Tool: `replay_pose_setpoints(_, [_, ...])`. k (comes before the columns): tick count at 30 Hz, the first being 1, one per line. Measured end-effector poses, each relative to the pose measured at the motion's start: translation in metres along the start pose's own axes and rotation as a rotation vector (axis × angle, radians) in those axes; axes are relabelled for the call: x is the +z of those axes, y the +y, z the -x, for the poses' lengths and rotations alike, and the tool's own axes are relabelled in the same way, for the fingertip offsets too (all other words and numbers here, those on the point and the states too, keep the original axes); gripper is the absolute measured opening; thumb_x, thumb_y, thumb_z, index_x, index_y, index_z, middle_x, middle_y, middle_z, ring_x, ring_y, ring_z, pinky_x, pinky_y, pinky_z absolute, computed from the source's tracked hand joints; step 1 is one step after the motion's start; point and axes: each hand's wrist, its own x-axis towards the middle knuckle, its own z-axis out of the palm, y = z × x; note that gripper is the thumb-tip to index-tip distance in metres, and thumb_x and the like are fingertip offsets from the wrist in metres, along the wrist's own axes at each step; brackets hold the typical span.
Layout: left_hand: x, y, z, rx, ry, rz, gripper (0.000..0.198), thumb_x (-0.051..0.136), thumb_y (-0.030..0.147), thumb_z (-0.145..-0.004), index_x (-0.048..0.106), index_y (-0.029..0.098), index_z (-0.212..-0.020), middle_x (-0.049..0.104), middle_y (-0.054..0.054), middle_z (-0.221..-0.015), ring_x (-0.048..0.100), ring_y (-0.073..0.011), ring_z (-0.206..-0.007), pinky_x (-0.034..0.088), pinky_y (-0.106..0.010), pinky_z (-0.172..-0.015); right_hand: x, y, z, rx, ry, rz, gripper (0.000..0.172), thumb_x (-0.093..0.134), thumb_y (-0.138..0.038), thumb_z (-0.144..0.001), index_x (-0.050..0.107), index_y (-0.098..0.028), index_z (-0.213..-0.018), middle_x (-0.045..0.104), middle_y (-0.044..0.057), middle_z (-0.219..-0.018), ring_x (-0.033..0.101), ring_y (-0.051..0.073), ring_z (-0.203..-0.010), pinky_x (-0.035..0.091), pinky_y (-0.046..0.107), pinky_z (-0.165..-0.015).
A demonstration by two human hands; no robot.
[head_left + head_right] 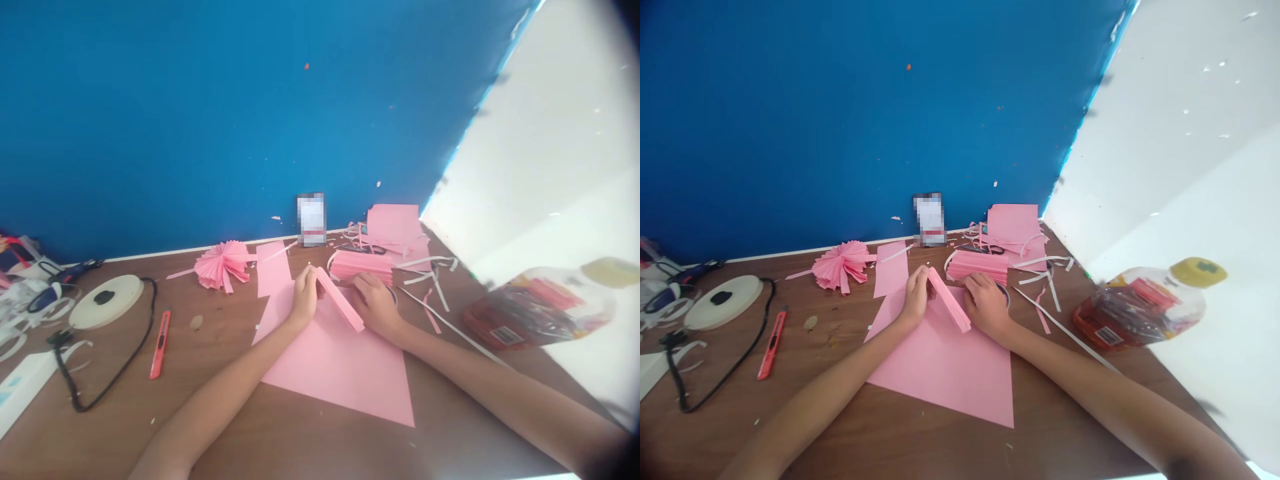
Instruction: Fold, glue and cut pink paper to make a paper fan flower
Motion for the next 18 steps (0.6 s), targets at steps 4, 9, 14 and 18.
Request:
replay_pose_setpoints(4, [-0.003,-0.0011,-0.0039,0.003,-0.054,-0.028,0.035,0.036,0.045,-0.092,0.043,0.019,-0.07,0.044,0.003,-0.056,0.043,-0.0088,-0.048,0.034,-0.021,-0.048,-0.0026,-0.0034,-0.002,-0.046,-0.065,0.037,0.035,0.045,-0.012,-0.085,0.058,-0.023,-0.116,0.061,0.006,-0.11,0.05,0.022,-0.099,0.038,0.033,-0.083])
replay_pose_setpoints(9, [-0.0016,-0.0052,-0.0043,0.013,-0.065,-0.039,0.038,0.035,0.048,-0.092,0.043,0.018,-0.069,0.043,0.003,-0.057,0.042,-0.0092,-0.05,0.034,-0.022,-0.049,-0.0027,-0.0058,-0.002,-0.086,-0.126,0.099,0.042,0.045,-0.014,-0.085,0.052,-0.024,-0.126,0.058,0.007,-0.114,0.047,0.024,-0.1,0.036,0.035,-0.083])
replay_pose_setpoints(14, [-0.0022,-0.0053,-0.0038,0.009,-0.059,-0.059,0.039,0.037,0.051,-0.09,0.043,0.018,-0.07,0.044,0.002,-0.06,0.043,-0.0097,-0.053,0.034,-0.023,-0.051,-0.0009,-0.0065,-0.0011,-0.12,-0.142,0.148,0.05,0.045,-0.014,-0.085,0.044,-0.022,-0.134,0.053,0.01,-0.121,0.046,0.025,-0.104,0.036,0.036,-0.086])
replay_pose_setpoints(18, [-0.0025,-0.0055,-0.0036,-0.001,-0.052,-0.057,0.038,0.038,0.051,-0.09,0.043,0.018,-0.071,0.045,0.002,-0.063,0.044,-0.0101,-0.055,0.036,-0.023,-0.052,-0.0013,-0.0078,-0.0005,-0.179,-0.163,0.227,0.055,0.048,-0.019,-0.084,0.04,-0.021,-0.138,0.042,0.012,-0.137,0.041,0.029,-0.114,0.037,0.041,-0.089])
